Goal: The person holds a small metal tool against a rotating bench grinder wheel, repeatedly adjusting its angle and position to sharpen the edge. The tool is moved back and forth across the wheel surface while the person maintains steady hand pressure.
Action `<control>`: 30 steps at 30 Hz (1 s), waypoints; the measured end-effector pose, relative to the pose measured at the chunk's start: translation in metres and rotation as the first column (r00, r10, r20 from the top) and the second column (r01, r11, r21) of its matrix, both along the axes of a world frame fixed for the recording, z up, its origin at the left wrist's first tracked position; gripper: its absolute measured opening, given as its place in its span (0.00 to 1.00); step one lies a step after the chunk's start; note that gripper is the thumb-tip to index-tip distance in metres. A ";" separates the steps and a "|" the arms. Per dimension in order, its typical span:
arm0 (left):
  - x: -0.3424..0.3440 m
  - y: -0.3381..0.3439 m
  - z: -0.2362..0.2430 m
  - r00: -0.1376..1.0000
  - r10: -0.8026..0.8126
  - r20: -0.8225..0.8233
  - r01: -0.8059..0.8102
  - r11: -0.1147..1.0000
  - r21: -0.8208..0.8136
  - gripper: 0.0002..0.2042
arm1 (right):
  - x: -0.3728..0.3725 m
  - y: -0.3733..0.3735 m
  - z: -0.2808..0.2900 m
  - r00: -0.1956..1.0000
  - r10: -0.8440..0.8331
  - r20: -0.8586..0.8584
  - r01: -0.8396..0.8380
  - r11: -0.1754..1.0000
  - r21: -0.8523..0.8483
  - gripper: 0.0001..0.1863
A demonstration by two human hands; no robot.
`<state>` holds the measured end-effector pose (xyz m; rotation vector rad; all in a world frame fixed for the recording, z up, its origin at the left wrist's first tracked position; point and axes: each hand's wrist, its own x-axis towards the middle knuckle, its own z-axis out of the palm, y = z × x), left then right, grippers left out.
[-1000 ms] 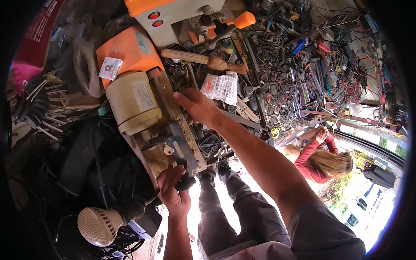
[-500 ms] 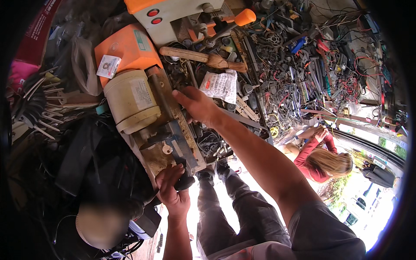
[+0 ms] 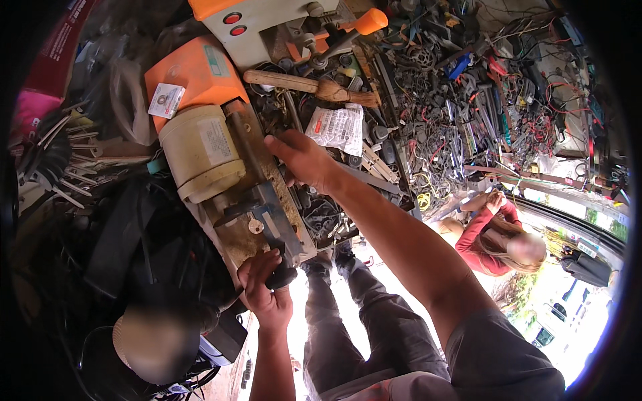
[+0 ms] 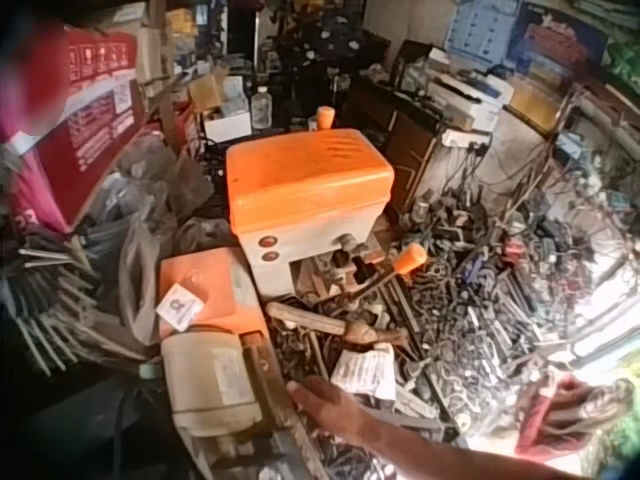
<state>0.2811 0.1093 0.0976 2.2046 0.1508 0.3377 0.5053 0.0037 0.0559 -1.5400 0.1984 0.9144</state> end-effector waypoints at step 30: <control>-0.038 -0.010 -0.017 0.982 0.169 -0.080 -0.154 0.973 0.170 0.37 | -0.098 -0.012 0.111 0.846 -0.100 0.524 0.082 0.995 0.058 0.19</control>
